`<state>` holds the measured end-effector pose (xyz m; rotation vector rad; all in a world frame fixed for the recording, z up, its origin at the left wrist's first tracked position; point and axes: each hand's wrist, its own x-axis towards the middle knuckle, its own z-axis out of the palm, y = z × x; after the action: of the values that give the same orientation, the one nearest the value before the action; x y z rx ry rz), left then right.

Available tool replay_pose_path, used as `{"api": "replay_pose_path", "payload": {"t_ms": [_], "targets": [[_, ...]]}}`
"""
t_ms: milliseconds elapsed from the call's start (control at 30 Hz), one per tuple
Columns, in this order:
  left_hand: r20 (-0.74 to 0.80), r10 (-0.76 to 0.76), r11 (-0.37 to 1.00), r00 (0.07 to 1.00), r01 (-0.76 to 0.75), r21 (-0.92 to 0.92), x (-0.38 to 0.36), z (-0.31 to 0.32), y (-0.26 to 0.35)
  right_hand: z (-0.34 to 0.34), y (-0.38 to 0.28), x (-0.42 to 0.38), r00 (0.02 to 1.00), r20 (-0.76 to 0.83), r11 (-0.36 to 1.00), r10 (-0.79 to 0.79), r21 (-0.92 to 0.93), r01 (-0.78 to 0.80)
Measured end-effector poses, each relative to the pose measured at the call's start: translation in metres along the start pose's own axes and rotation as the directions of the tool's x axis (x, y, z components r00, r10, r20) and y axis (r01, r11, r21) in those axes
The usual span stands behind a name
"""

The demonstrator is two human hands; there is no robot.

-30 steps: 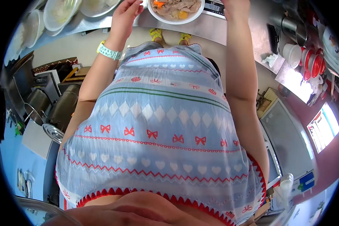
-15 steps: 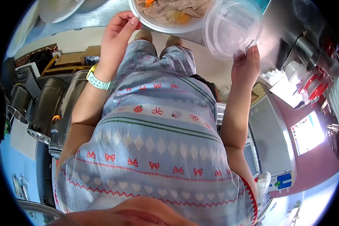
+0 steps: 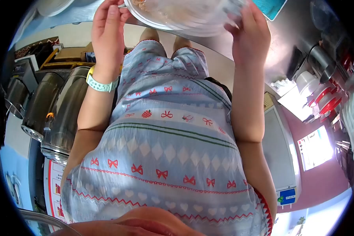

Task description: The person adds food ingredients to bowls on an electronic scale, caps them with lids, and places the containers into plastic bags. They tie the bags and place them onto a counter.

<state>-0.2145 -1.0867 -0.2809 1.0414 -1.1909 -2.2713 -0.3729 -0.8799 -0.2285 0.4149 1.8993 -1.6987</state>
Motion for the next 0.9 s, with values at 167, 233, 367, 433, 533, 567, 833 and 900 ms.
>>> {"api": "replay_pose_path", "payload": {"t_ms": [167, 233, 367, 433, 533, 567, 833, 900], "targets": [[0.044, 0.083, 0.971, 0.996, -0.09, 0.221, 0.018, 0.014, 0.017, 0.038, -0.004, 0.026, 0.983, 0.003, 0.943, -0.181, -0.282, 0.174], [0.037, 0.146, 0.945, 0.989, -0.151, 0.289, 0.018, 0.029, 0.021, 0.032, -0.007, 0.035, 0.965, 0.053, 0.89, -0.257, -0.376, 0.257], [0.002, 0.133, 0.909, 0.991, -0.122, 0.399, 0.036, 0.008, 0.016, 0.037, 0.013, 0.048, 0.907, 0.138, 0.751, -0.398, -0.518, 0.408], [0.071, 0.097, 0.9, 0.993, -0.117, 0.419, 0.038, 0.008, 0.01, 0.035, 0.004, 0.049, 0.862, 0.218, 0.54, -0.457, -0.703, 0.464], [0.064, 0.081, 0.896, 0.995, -0.101, 0.433, 0.03, 0.017, 0.009, 0.018, 0.013, 0.058, 0.831, 0.218, 0.525, -0.511, -0.686, 0.503], [0.065, 0.06, 0.922, 0.996, -0.08, 0.379, 0.027, 0.019, 0.007, 0.012, 0.015, 0.059, 0.88, 0.197, 0.608, -0.432, -0.657, 0.446], [0.12, -0.021, 0.939, 0.993, -0.022, 0.344, 0.026, 0.032, 0.001, 0.002, 0.002, 0.047, 0.989, 0.138, 0.93, -0.052, -0.355, 0.098], [0.115, -0.031, 0.941, 0.993, -0.01, 0.339, 0.021, 0.031, 0.0, 0.001, 0.0, 0.037, 0.987, 0.147, 0.916, -0.064, -0.384, 0.116]]}}
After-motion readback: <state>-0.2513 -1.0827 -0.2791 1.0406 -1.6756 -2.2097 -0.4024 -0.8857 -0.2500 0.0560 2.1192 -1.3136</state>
